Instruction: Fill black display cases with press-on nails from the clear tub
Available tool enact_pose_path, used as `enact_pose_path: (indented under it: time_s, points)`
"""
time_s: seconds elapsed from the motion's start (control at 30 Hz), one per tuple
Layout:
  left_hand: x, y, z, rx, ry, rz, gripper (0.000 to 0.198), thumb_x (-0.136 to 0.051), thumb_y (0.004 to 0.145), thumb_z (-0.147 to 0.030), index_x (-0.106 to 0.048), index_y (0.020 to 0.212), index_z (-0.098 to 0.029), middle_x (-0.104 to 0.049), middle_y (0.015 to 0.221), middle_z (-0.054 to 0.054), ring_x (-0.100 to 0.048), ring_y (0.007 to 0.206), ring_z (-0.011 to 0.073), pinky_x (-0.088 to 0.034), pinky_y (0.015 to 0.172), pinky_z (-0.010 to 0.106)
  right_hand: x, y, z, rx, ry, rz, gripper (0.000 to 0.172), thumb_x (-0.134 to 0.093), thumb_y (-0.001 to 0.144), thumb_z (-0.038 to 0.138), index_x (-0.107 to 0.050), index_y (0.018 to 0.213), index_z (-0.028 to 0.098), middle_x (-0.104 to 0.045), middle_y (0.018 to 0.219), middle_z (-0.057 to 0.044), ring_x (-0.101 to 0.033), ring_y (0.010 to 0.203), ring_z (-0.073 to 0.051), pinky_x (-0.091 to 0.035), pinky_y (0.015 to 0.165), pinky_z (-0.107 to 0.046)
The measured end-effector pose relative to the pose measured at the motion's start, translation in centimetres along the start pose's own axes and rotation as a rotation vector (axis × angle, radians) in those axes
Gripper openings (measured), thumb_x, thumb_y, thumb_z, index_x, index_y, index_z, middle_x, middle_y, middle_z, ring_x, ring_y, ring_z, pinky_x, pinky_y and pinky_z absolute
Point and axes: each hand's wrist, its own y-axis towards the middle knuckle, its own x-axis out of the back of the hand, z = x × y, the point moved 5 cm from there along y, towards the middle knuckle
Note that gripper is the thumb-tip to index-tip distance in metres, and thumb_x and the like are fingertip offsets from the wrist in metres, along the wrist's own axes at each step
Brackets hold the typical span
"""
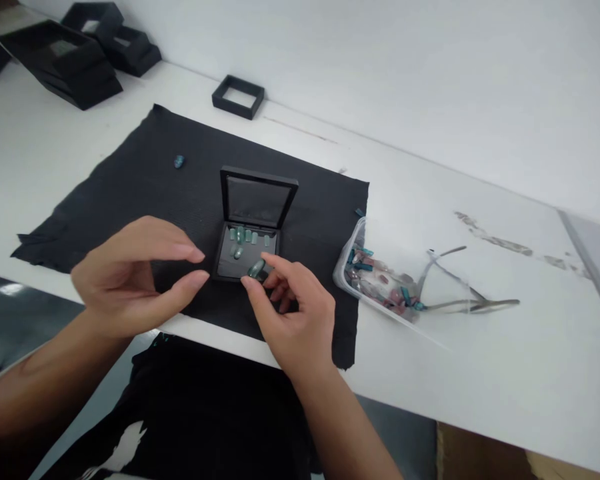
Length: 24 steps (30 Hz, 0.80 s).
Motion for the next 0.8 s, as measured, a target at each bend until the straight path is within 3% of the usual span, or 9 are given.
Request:
enact_pose_path:
  time_s: [0.2,0.4,0.8]
  points:
    - [-0.9,-0.2,1.4,0.226,0.219,0.196,0.009,-0.07,0.091,-0.022,-0.073,0.1,-0.022,-0.078,0.098,0.001,-0.07,0.094,0.0182,-0.055,0.091,0.037,-1.0,1.0,-0.4,-0.018,-0.239,0.158,0.025,-0.068,0.09,0.028,-0.075,0.113,0.021,-0.056,0.073,0.003,-0.049,0.06,-0.011,-0.046,0.058,-0.028]
    - [-1.6,-0.9,2.5,0.382,0.344,0.375,0.019,-0.064,0.095,-0.035,-0.077,0.093,-0.021,-0.076,0.1,0.005,-0.064,0.104,0.0248,-0.053,0.091,0.042,-1.2,1.9,-0.7,-0.105,-0.263,0.294,0.029,-0.068,0.09,0.033,-0.078,0.114,0.021,-0.051,0.07,0.003,-0.047,0.056,-0.01,-0.043,0.055,-0.028]
    - [-1.7,-1.0,2.5,0.371,0.393,0.376,0.022,-0.063,0.096,-0.037,-0.076,0.088,-0.021,-0.075,0.101,0.005,-0.066,0.098,0.0237,-0.053,0.087,0.041,-1.1,1.1,-1.2,-0.099,-0.192,0.162,0.02,-0.069,0.089,0.03,-0.079,0.106,0.023,-0.055,0.065,0.004,-0.051,0.058,-0.011,-0.044,0.057,-0.027]
